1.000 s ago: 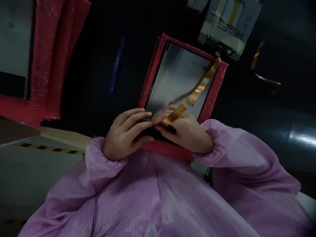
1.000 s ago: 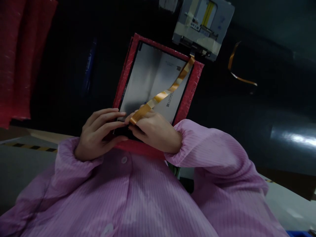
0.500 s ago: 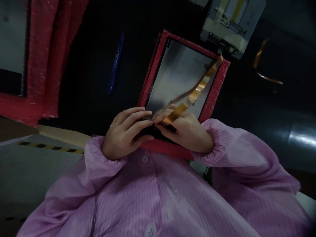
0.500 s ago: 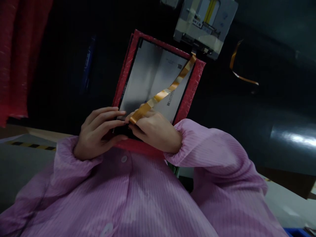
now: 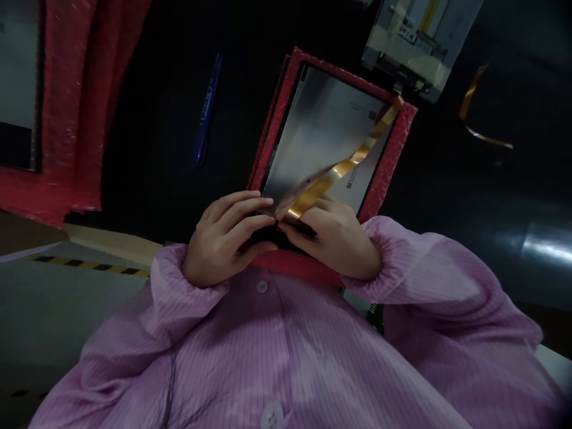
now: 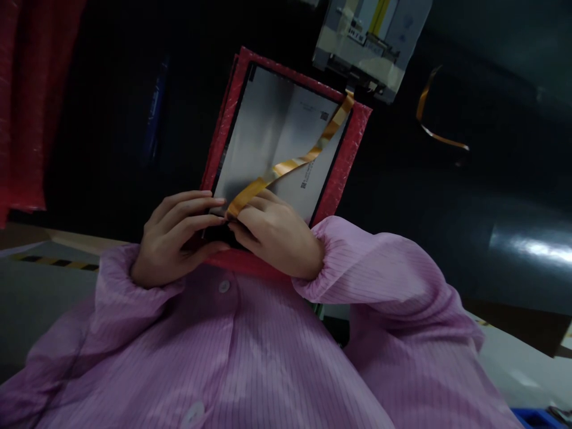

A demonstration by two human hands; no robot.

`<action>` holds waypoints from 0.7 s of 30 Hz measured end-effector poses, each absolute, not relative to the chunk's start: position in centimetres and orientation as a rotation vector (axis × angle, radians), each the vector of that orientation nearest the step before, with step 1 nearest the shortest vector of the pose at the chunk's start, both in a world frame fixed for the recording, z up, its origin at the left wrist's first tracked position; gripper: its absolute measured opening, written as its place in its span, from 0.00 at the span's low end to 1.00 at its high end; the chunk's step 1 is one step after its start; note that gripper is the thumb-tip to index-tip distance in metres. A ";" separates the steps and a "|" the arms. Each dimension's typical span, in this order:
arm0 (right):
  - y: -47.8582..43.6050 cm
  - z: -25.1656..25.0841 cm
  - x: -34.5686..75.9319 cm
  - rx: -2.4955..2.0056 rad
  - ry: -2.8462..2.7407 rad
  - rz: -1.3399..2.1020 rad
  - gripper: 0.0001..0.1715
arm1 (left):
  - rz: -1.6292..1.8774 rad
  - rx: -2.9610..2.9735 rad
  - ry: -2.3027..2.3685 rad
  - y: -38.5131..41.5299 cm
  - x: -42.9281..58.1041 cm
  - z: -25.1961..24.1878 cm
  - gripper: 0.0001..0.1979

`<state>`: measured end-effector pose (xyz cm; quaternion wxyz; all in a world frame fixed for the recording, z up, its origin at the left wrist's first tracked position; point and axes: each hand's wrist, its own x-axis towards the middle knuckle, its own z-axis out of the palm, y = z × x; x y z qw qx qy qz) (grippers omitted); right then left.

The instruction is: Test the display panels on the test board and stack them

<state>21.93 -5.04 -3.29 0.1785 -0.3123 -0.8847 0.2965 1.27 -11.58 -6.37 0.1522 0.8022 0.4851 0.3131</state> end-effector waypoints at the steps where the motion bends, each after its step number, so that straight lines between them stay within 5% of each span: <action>1: -5.0 -3.3 21.9 -0.888 -2.502 0.839 0.05 | 0.896 2.298 1.393 -11.6 1.3 -6.4 0.18; 21: -4.6 -2.7 21.9 -0.943 -2.385 1.013 0.04 | 0.902 2.302 1.385 -11.6 1.2 -6.4 0.17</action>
